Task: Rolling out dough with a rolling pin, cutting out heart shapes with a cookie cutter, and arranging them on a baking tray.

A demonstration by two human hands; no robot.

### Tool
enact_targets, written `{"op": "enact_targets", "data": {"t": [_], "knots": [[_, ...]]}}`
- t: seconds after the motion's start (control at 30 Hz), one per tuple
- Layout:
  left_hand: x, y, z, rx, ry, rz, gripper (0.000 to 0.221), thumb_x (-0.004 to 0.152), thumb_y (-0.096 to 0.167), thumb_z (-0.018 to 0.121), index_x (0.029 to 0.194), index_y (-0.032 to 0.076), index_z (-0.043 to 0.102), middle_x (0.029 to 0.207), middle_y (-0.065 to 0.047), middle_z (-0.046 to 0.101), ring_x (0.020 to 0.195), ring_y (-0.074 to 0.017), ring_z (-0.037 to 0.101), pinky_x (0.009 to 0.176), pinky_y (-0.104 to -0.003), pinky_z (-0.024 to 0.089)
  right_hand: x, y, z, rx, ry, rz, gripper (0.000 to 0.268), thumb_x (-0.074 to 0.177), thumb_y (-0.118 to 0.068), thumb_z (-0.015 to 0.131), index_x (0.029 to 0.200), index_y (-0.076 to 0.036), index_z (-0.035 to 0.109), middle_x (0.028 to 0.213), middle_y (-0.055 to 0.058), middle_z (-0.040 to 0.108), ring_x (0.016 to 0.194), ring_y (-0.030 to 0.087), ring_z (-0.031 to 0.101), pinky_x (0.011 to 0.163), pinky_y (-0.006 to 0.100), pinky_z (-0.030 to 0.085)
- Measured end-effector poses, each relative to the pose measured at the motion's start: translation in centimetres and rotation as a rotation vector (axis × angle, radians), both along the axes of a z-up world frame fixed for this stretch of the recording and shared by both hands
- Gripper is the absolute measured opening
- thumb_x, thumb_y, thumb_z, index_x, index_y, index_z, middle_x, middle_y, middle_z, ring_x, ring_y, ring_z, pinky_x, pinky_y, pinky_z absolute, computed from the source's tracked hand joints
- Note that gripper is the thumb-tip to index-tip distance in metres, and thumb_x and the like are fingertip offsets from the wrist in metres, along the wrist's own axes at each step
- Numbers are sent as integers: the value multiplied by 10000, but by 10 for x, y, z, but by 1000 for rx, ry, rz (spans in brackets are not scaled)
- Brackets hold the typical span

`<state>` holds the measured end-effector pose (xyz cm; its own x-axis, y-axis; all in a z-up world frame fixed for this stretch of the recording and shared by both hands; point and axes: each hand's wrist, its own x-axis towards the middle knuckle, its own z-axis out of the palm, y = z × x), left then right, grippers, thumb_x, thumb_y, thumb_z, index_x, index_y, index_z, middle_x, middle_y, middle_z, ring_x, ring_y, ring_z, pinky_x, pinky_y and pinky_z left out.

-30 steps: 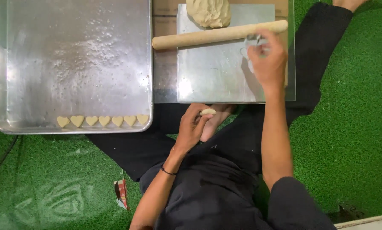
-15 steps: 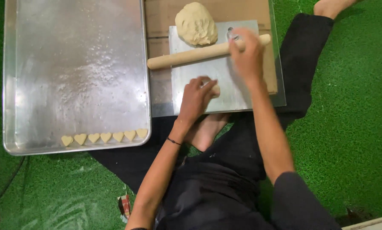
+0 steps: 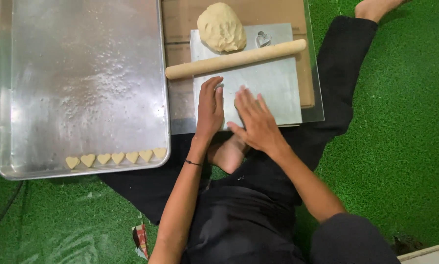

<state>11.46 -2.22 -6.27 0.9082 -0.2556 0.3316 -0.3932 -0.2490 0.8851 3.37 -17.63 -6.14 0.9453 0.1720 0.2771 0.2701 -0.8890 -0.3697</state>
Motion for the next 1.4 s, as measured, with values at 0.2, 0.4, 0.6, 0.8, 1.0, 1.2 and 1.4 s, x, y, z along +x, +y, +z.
{"op": "enact_targets", "data": {"t": [0.2,0.4,0.6,0.8,1.0,1.2,1.4], "knots": [[1,1,1,-7,29,-10,329,1134,144,420,1413,21,541,1336,-160,546,1318,-391,542,1076,-474,509,3,-3,-2,-11,93,44,774,1039,-555,537,1571,-7,412,1635,214,363,1518,327,344,1259,523,178],[0,2,4,-17,38,-13,323,1136,154,426,1412,30,540,1342,-169,535,1318,-396,536,1070,-473,525,17,-13,9,105,-48,-128,308,998,-202,653,1283,-107,719,1172,85,651,1078,303,664,926,423,537],[-3,1,8,-22,62,-8,318,1132,155,436,1405,36,547,1338,-161,536,1319,-380,542,1076,-452,526,30,-32,9,629,202,-222,191,917,-125,778,1100,-113,725,1021,64,649,956,254,722,798,287,630],[-4,0,9,-2,35,14,319,1126,145,440,1399,28,558,1333,-171,542,1310,-391,546,1066,-453,537,15,-16,19,181,-53,-178,450,1047,-197,591,1432,35,562,1461,321,517,1345,451,526,1150,531,405],[-6,4,16,67,15,-22,324,1122,152,432,1387,11,557,1317,-183,529,1311,-396,546,1059,-454,540,3,-13,18,43,201,-33,882,976,-484,652,1607,31,314,1653,286,260,1525,399,288,1271,537,132],[-7,3,18,67,18,-9,326,1126,158,424,1380,16,569,1318,-195,531,1291,-409,549,1077,-461,509,4,-14,-4,-7,266,-49,990,962,-615,606,1645,-25,198,1694,221,159,1558,357,210,1286,518,87],[-8,1,19,90,48,2,312,1114,153,445,1351,18,598,1305,-193,559,1292,-395,566,1081,-475,502,1,-9,-9,6,222,-83,977,982,-629,576,1654,-49,168,1703,198,139,1562,343,187,1284,520,67]]}}
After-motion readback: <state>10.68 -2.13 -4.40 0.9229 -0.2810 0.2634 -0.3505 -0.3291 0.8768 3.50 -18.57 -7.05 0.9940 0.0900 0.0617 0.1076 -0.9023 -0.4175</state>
